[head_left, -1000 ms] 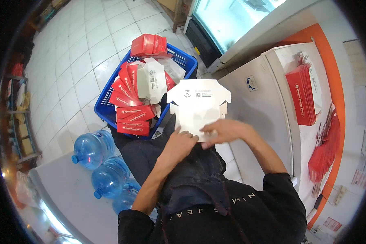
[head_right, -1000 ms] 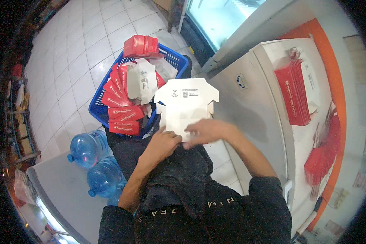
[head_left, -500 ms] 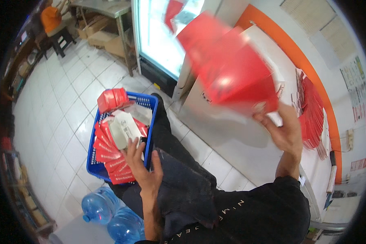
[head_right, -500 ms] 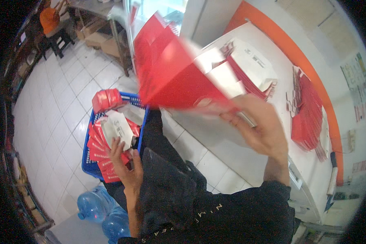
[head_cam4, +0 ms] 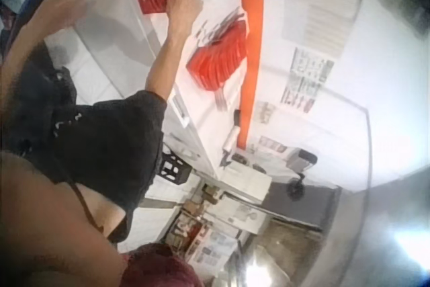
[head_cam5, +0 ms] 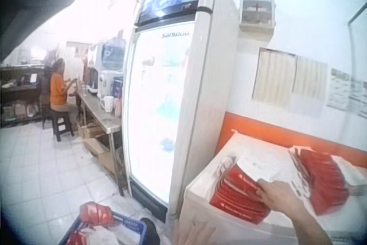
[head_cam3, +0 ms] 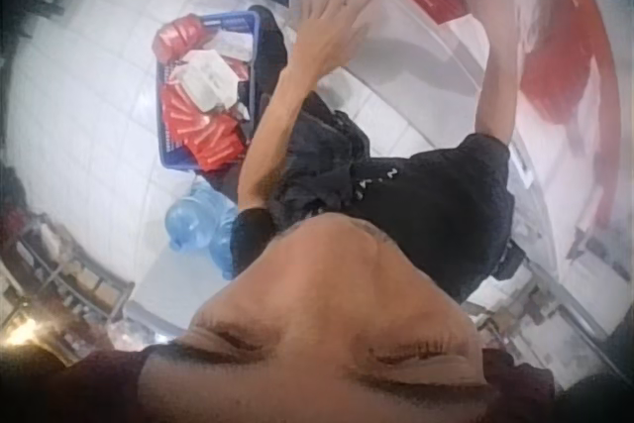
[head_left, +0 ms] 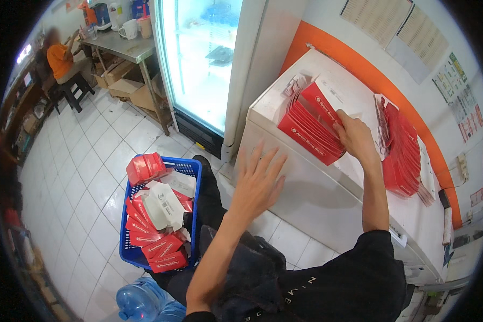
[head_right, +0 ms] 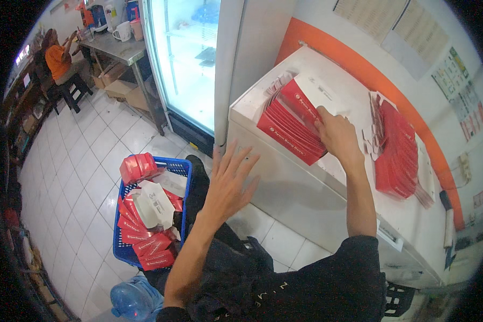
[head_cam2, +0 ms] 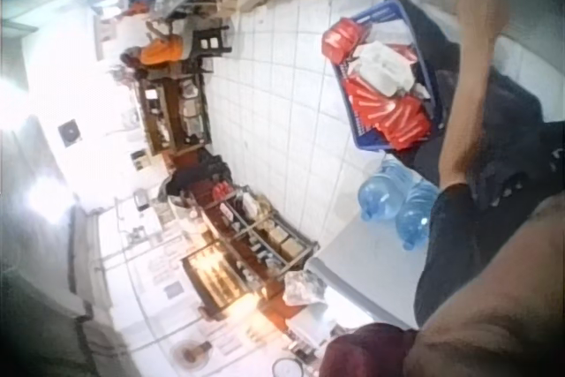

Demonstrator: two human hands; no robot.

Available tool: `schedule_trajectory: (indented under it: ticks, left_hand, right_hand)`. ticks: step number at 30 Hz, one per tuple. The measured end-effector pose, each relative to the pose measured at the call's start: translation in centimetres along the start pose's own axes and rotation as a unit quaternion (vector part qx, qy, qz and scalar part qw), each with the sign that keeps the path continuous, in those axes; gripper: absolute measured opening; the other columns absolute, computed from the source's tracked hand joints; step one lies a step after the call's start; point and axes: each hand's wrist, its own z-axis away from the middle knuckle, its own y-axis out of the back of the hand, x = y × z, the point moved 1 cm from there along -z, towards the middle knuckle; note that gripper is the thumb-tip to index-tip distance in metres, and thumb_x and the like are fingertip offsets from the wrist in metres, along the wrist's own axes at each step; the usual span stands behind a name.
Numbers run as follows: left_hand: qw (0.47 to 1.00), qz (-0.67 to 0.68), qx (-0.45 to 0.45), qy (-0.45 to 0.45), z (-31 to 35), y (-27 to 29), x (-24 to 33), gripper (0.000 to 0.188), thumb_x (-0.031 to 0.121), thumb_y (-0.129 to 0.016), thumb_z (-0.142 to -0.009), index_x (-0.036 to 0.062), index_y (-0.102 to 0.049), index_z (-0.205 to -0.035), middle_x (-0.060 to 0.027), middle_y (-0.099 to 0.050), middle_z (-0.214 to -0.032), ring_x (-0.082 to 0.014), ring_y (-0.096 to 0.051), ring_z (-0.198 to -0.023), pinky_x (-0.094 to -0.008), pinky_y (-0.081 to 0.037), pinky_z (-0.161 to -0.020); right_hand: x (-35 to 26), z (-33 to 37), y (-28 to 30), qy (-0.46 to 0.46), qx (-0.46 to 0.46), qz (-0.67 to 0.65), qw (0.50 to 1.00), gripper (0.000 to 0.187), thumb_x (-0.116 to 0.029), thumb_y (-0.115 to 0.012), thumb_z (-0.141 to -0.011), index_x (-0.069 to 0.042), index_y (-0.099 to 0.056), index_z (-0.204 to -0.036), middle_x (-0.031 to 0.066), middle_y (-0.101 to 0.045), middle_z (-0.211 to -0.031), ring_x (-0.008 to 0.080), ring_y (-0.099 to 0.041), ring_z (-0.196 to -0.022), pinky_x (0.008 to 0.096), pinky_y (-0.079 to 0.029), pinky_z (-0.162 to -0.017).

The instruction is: The person repeatedly picks flat-packed red and white cardboard boxes from a blue basket, folds them into shape, and stacks them on a nearby counter. The process is continuous and repetitive throughout the clip.

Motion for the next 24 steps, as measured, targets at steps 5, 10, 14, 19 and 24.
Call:
schedule_trajectory:
  ticks: [5,10,14,19,24]
  left_hand:
    - [0.994,-0.039,-0.022,-0.100,-10.8,-3.3,-1.9,0.065,0.041,-0.075,-0.091,0.0092,-0.055,-0.144,-0.0156,-0.048,-0.154,-0.0415,-0.030,-0.153,-0.0633,-0.019,-0.125]
    - [0.994,-0.035,-0.075,-0.077,-13.3,-3.5,-3.2,0.081,0.059,-0.078,-0.082,0.0068,-0.058,-0.140,-0.0164,-0.049,-0.153,-0.0431,-0.033,-0.151,-0.0627,-0.021,-0.125]
    - [0.995,-0.009,-0.030,-0.092,-12.3,-5.3,-3.7,0.083,0.064,-0.077,-0.080,0.0066,-0.060,-0.137,-0.0161,-0.051,-0.150,-0.0433,-0.036,-0.149,-0.0646,-0.022,-0.124]
    - [0.991,-0.084,-0.032,-0.098,-12.5,-4.6,-3.2,0.086,0.067,-0.076,-0.078,0.0052,-0.060,-0.135,-0.0150,-0.052,-0.149,-0.0444,-0.040,-0.146,-0.0686,-0.020,-0.122]
    - [0.992,-0.113,-0.036,-0.049,-12.8,-4.9,-2.7,0.093,0.073,-0.074,-0.076,0.0032,-0.059,-0.136,-0.0148,-0.054,-0.146,-0.0454,-0.041,-0.145,-0.0715,-0.015,-0.122]
  right_hand:
    - [1.1,-0.8,1.4,0.065,-0.091,-0.018,0.994,0.026,-0.025,-0.059,-0.101,-0.006,-0.061,-0.119,0.0257,-0.072,-0.094,0.0454,-0.070,-0.088,0.0561,-0.053,-0.079]
    - [0.7,-2.3,4.1,0.043,-0.197,-0.053,0.978,0.035,-0.032,-0.060,-0.102,-0.004,-0.063,-0.123,0.0259,-0.072,-0.100,0.0448,-0.069,-0.092,0.0524,-0.053,-0.082]
    - [-0.6,-4.4,2.5,0.113,-0.072,-0.127,0.983,0.041,-0.037,-0.062,-0.103,-0.003,-0.062,-0.126,0.0271,-0.072,-0.103,0.0453,-0.068,-0.096,0.0491,-0.053,-0.084]
    - [0.3,-5.0,2.8,0.102,-0.128,-0.048,0.985,0.037,-0.032,-0.063,-0.101,-0.005,-0.064,-0.127,0.0251,-0.073,-0.105,0.0447,-0.068,-0.098,0.0510,-0.053,-0.086]
    - [-0.6,-5.7,3.4,0.133,-0.146,0.000,0.980,0.034,-0.029,-0.064,-0.101,-0.003,-0.068,-0.123,0.0230,-0.074,-0.101,0.0413,-0.070,-0.091,0.0481,-0.054,-0.084]
